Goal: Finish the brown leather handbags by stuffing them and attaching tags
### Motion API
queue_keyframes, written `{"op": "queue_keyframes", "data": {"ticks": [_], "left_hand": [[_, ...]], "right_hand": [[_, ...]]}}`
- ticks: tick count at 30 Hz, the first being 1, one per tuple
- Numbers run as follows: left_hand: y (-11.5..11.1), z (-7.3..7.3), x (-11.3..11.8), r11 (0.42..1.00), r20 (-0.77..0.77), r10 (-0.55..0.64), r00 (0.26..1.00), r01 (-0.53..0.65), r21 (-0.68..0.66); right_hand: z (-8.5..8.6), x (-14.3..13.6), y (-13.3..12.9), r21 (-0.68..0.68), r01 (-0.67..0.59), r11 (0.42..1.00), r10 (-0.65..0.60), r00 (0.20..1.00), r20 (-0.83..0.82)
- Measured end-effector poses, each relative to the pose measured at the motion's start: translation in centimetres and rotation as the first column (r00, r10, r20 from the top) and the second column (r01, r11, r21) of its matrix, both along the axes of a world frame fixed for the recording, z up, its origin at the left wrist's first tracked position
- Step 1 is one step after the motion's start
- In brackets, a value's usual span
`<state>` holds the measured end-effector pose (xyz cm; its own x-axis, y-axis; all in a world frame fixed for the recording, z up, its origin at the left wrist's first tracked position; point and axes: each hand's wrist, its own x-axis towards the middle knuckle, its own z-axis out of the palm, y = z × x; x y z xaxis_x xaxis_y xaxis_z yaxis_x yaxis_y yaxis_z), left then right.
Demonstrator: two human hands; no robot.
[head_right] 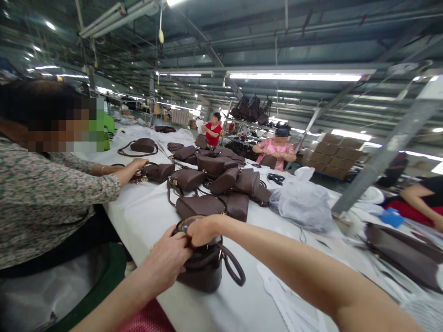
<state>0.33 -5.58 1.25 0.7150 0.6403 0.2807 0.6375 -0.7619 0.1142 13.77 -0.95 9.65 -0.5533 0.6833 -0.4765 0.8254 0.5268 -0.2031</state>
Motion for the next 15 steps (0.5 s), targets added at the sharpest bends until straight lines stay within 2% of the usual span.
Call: {"op": "queue_keyframes", "data": {"ticks": [2, 4, 6, 8, 9, 11, 13, 15], "left_hand": [[-0.4, 1.0, 0.1, 0.999, -0.011, 0.009, 1.000, -0.010, -0.031], [-0.8, 2.1, 0.4, 0.998, 0.033, -0.008, 0.999, 0.010, -0.062], [-0.8, 3.2, 0.6, 0.997, 0.106, -0.015, 0.994, 0.022, -0.068], [-0.3, 3.9, 0.8, 0.999, 0.150, 0.012, 0.989, -0.008, -0.031], [0.1, 4.0, 0.9, 0.999, 0.159, 0.031, 0.987, -0.030, -0.009], [1.0, 3.9, 1.0, 0.999, 0.181, 0.038, 0.983, -0.039, 0.002], [1.8, 3.5, 1.2, 0.999, 0.200, -0.005, 0.980, 0.012, -0.038], [2.3, 3.0, 1.4, 0.995, 0.216, -0.041, 0.976, 0.060, -0.082]], "right_hand": [[2.3, 1.6, -2.0, 0.134, 0.021, 0.991, -0.029, 0.998, 0.058], [3.4, 3.5, -4.4, 0.297, 0.079, 0.952, -0.126, 0.982, 0.142], [3.0, 5.6, -6.5, 0.326, 0.110, 0.939, -0.201, 0.945, 0.260], [1.7, 7.3, -7.8, 0.318, 0.144, 0.937, -0.239, 0.929, 0.283], [1.0, 8.0, -8.1, 0.337, 0.174, 0.925, -0.258, 0.940, 0.223], [0.0, 8.8, -8.0, 0.393, 0.249, 0.885, -0.263, 0.965, -0.020], [-0.1, 8.6, -7.3, 0.430, 0.290, 0.855, -0.189, 0.946, -0.262], [0.3, 7.4, -6.1, 0.470, 0.285, 0.835, -0.090, 0.914, -0.395]]}}
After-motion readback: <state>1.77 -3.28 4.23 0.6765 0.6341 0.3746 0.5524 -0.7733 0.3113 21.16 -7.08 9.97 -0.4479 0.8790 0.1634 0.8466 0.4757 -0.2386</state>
